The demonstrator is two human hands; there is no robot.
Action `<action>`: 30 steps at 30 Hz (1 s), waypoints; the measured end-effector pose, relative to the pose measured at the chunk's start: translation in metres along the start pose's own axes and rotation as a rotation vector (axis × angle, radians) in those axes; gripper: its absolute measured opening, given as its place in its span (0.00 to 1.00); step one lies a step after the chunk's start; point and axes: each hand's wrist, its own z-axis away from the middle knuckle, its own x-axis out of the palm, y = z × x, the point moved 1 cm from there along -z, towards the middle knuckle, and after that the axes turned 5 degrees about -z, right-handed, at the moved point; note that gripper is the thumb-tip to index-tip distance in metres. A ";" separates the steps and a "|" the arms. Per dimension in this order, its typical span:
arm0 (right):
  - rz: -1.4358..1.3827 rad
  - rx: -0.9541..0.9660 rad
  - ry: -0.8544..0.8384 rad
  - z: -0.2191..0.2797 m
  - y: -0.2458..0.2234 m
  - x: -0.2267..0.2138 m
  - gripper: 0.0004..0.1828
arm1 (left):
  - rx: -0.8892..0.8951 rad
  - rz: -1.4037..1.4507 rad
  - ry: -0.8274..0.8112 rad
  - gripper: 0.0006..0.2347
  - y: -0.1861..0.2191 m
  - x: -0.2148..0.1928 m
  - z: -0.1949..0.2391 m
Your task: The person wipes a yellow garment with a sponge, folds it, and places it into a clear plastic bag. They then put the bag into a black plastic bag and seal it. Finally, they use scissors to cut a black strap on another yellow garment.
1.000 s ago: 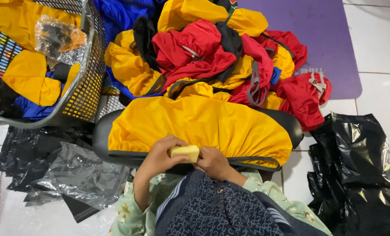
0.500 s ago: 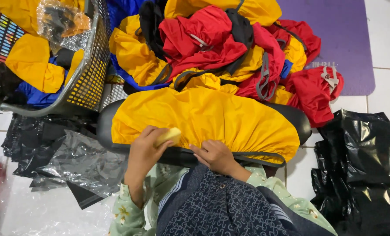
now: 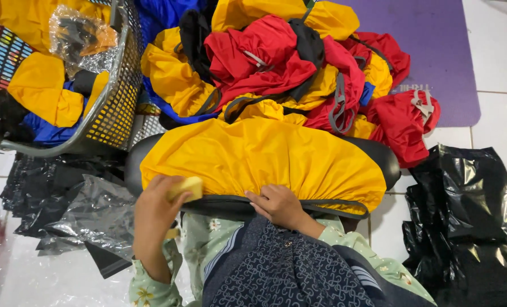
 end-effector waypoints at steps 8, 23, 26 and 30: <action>-0.014 0.108 -0.047 -0.003 -0.008 -0.008 0.18 | -0.116 -0.699 0.678 0.15 -0.024 -0.030 -0.005; -0.025 -0.003 0.029 0.001 0.003 0.000 0.14 | -0.048 -0.576 0.553 0.17 -0.069 -0.025 0.013; -0.037 -0.001 0.019 0.000 0.001 -0.002 0.15 | 0.104 -0.092 0.190 0.17 0.033 -0.004 -0.002; -0.034 -0.010 0.026 0.000 0.003 -0.003 0.13 | 0.161 -0.148 -0.146 0.16 0.033 0.025 -0.011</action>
